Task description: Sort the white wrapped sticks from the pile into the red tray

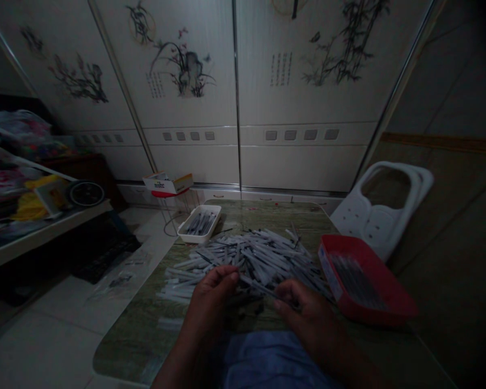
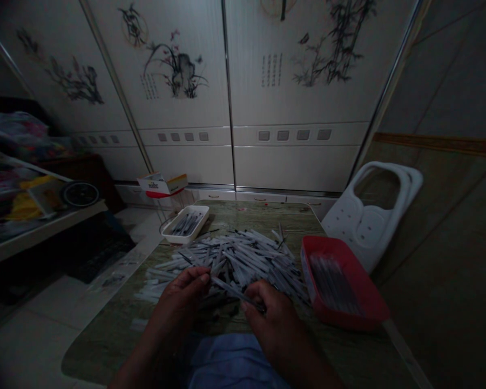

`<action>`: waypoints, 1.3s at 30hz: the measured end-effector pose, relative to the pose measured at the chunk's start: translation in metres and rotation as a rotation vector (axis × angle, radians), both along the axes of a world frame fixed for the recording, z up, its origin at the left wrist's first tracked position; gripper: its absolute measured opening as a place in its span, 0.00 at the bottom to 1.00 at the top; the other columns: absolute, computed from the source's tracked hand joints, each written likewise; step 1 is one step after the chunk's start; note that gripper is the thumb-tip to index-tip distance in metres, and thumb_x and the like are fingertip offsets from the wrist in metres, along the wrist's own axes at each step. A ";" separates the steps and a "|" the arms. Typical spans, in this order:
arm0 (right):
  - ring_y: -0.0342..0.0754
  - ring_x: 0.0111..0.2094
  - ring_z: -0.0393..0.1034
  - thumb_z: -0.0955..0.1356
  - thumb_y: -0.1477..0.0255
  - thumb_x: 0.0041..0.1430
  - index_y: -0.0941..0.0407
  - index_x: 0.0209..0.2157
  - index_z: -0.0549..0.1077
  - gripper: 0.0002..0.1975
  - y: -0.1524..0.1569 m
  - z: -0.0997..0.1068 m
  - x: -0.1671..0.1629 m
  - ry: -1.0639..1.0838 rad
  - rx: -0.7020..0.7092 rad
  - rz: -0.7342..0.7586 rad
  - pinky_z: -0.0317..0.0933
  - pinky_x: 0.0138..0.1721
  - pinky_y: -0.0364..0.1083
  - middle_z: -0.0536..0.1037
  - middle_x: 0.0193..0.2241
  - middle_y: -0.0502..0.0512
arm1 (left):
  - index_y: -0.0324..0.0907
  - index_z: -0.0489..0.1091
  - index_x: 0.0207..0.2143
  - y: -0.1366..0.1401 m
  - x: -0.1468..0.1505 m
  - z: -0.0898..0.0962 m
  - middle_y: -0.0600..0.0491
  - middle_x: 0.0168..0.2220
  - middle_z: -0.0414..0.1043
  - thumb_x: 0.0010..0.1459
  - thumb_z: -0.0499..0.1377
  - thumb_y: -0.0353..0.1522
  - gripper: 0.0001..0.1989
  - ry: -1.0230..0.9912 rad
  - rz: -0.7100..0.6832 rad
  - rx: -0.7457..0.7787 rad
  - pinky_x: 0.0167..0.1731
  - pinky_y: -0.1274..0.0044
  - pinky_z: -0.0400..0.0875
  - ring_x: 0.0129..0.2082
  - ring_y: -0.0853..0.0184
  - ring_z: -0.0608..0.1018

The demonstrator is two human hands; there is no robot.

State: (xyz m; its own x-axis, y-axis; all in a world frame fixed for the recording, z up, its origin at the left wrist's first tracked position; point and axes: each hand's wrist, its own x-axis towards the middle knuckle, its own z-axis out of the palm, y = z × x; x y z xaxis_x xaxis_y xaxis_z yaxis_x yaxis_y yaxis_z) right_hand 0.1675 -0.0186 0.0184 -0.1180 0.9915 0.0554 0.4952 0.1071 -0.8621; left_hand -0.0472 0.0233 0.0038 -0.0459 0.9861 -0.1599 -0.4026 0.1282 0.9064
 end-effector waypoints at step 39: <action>0.47 0.30 0.69 0.59 0.61 0.71 0.53 0.35 0.72 0.16 -0.006 -0.009 -0.016 0.025 0.044 0.080 0.56 0.31 0.45 0.74 0.27 0.50 | 0.43 0.75 0.41 -0.006 0.003 0.011 0.50 0.39 0.77 0.57 0.66 0.43 0.15 -0.077 -0.021 -0.048 0.32 0.76 0.70 0.37 0.65 0.77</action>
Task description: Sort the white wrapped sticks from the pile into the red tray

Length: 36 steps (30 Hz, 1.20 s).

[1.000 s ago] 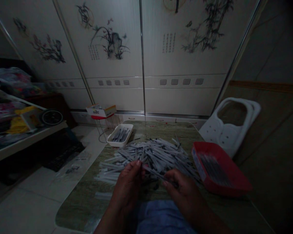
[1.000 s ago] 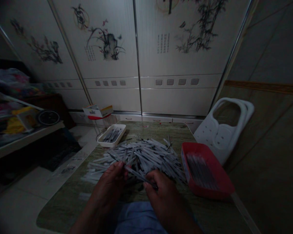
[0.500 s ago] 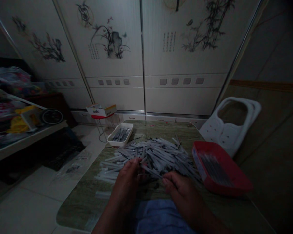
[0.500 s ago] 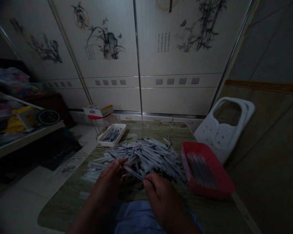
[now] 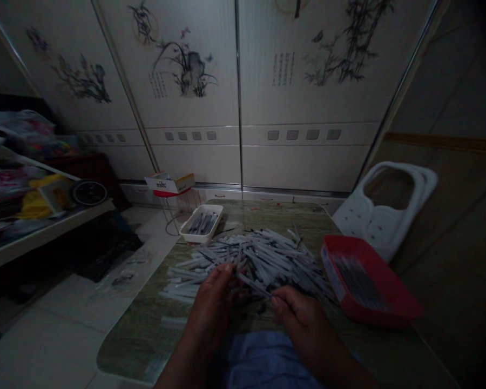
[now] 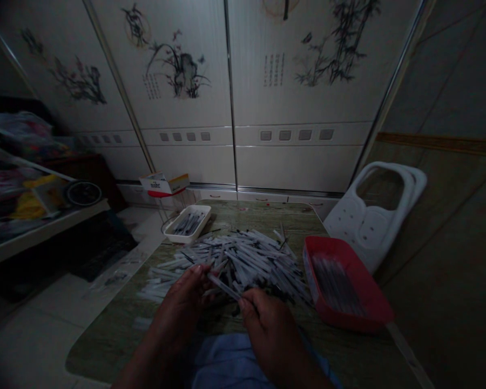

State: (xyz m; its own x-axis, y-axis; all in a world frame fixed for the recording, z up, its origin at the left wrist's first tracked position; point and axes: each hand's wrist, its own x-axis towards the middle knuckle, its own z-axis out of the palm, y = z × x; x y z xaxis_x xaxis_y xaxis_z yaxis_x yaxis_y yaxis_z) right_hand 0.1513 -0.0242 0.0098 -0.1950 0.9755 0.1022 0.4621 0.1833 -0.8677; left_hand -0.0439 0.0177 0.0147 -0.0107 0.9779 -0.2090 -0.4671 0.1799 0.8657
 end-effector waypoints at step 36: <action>0.48 0.32 0.71 0.67 0.61 0.63 0.53 0.40 0.71 0.10 0.002 0.003 -0.002 0.099 -0.135 -0.069 0.59 0.31 0.45 0.76 0.30 0.50 | 0.38 0.77 0.35 0.005 -0.001 -0.010 0.51 0.36 0.78 0.52 0.71 0.38 0.13 -0.044 0.042 0.060 0.35 0.80 0.69 0.32 0.71 0.75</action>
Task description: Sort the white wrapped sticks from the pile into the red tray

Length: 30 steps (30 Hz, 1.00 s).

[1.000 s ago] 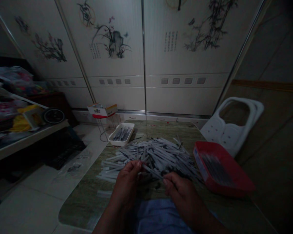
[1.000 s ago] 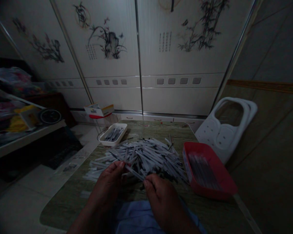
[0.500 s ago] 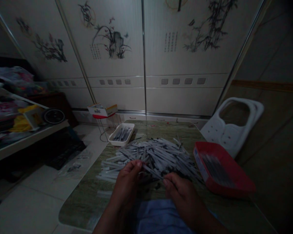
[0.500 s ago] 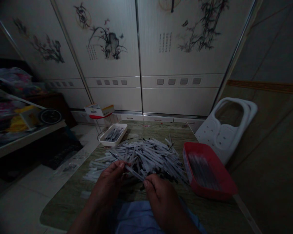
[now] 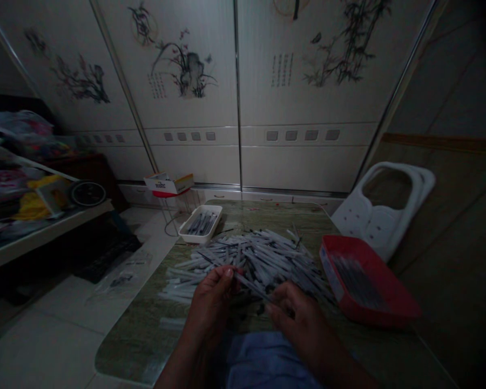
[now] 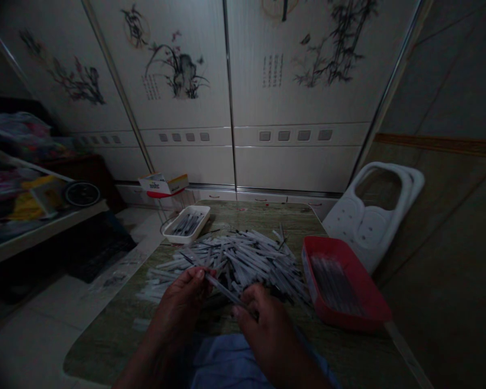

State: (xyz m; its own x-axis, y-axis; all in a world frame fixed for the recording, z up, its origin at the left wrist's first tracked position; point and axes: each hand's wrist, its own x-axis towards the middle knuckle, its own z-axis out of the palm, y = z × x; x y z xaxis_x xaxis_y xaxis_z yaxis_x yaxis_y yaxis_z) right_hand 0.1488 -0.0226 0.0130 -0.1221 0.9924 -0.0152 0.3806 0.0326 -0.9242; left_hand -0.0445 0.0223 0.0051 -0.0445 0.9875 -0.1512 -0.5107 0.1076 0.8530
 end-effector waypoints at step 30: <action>0.48 0.33 0.70 0.63 0.60 0.67 0.55 0.36 0.73 0.13 -0.005 -0.003 -0.009 -0.011 0.061 0.028 0.58 0.33 0.45 0.77 0.30 0.51 | 0.38 0.80 0.37 -0.003 0.002 0.003 0.44 0.42 0.81 0.51 0.71 0.37 0.14 -0.083 -0.010 -0.051 0.44 0.74 0.74 0.44 0.62 0.81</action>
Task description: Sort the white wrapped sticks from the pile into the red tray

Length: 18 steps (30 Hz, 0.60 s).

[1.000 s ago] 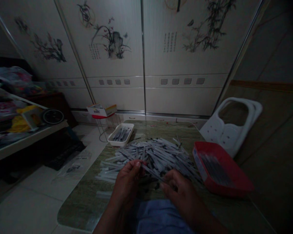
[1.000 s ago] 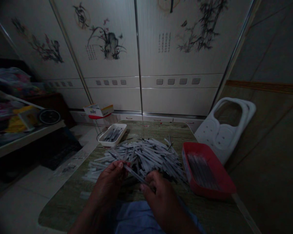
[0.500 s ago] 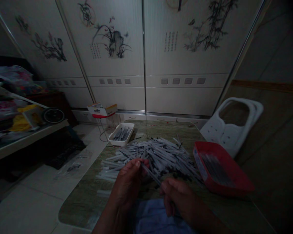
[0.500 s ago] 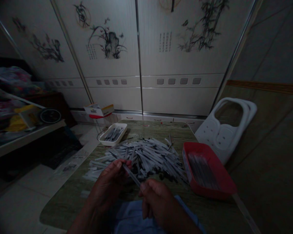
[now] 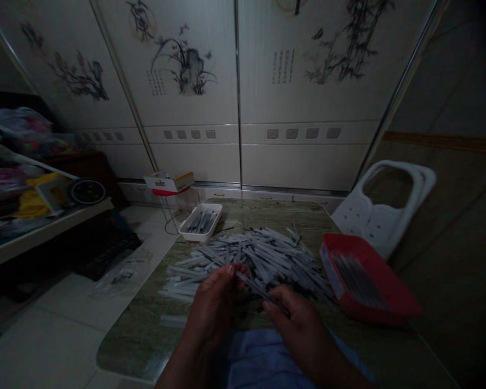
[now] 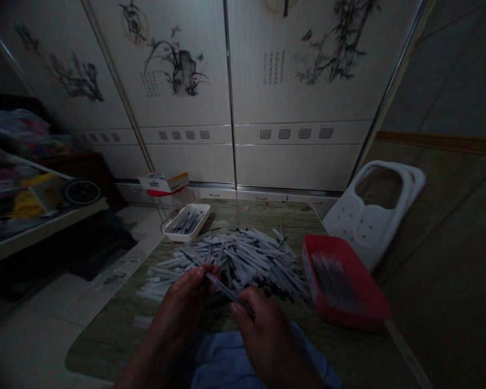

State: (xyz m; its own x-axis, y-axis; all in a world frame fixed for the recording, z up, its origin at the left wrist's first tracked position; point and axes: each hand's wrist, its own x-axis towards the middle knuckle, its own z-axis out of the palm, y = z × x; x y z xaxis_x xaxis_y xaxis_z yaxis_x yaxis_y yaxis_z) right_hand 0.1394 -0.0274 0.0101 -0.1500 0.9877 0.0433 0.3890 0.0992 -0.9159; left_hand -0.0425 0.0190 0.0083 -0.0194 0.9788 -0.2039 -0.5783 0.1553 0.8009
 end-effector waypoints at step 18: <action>0.43 0.18 0.65 0.62 0.52 0.66 0.59 0.35 0.72 0.23 0.001 -0.010 -0.001 0.517 -0.390 0.285 0.57 0.24 0.42 0.76 0.18 0.51 | 0.37 0.80 0.37 -0.002 -0.003 0.005 0.44 0.45 0.81 0.56 0.68 0.33 0.08 -0.131 -0.078 0.020 0.47 0.74 0.75 0.44 0.62 0.81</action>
State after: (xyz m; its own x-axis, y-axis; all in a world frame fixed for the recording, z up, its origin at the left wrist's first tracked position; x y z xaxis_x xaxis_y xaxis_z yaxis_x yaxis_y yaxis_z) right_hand 0.1385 -0.0266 -0.0003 -0.4605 0.8712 -0.1699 -0.0980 -0.2401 -0.9658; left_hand -0.0457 0.0167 0.0132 0.0828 0.9801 -0.1805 -0.6647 0.1893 0.7227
